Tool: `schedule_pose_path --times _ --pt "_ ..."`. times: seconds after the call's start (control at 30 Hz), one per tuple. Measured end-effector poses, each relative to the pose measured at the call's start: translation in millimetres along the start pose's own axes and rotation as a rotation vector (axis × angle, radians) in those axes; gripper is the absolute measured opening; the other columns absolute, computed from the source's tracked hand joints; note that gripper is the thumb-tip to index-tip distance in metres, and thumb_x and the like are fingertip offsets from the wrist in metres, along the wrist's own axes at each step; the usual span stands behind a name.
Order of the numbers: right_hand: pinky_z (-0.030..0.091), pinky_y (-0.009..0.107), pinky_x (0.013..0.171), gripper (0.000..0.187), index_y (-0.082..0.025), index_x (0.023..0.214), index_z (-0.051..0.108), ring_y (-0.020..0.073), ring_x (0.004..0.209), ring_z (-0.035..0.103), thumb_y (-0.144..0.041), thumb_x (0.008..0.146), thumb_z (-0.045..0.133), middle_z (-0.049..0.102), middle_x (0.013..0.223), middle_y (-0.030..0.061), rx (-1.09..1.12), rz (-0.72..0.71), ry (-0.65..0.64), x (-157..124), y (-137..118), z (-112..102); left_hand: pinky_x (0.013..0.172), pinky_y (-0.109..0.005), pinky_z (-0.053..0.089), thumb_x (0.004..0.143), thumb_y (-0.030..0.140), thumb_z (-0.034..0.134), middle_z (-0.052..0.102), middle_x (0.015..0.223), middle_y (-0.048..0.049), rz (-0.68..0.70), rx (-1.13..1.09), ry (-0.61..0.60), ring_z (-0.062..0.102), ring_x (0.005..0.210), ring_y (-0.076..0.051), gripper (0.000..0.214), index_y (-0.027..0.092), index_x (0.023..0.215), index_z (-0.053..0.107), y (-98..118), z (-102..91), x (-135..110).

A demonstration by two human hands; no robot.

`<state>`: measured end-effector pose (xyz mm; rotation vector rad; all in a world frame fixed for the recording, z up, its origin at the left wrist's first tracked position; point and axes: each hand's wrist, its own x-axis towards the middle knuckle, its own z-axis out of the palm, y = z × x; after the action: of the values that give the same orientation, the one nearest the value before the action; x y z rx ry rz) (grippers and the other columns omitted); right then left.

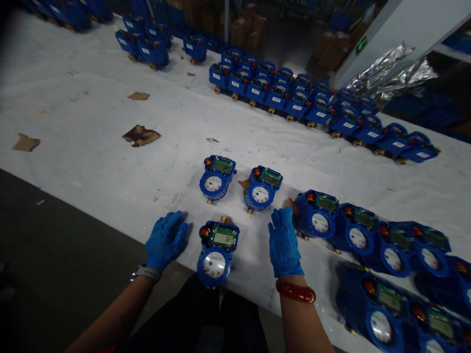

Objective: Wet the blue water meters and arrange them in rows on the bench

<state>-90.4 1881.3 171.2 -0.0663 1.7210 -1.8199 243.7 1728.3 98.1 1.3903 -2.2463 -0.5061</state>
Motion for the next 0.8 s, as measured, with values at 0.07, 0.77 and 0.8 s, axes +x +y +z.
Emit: schedule_pose_path --times 0.07,0.77,0.8 --pt "0.027 0.061 0.133 0.077 -0.046 0.155 0.054 0.0267 0.153 0.05 -0.077 0.087 0.073 0.05 0.167 0.0032 0.038 0.02 0.032 -19 4 -6 0.128 -0.062 0.042 0.105 0.053 0.055 0.074 0.144 -0.0159 -0.009 -0.009 -0.002 0.064 0.142 -0.037 0.054 0.021 0.146 0.068 2 -0.3 1" --pt "0.04 0.052 0.129 0.069 -0.035 0.124 0.075 0.0303 0.148 0.055 -0.065 0.065 0.098 0.069 0.147 0.001 -0.035 0.32 -0.243 -136 37 -7 0.129 -0.06 0.042 0.106 0.062 0.048 0.068 0.151 -0.0202 -0.123 -0.519 0.001 0.062 0.145 -0.035 0.069 0.018 0.158 0.054 30 -11.5 -13" --pt "0.042 0.051 0.128 0.069 -0.035 0.124 0.075 0.0298 0.147 0.056 -0.063 0.065 0.099 0.071 0.144 0.0002 -0.044 0.35 -0.239 -138 38 -3 0.126 -0.058 0.047 0.106 0.063 0.046 0.069 0.15 -0.0201 -0.153 -0.593 -0.034 0.064 0.142 -0.033 0.072 0.018 0.161 0.051 39 -12.3 -20"
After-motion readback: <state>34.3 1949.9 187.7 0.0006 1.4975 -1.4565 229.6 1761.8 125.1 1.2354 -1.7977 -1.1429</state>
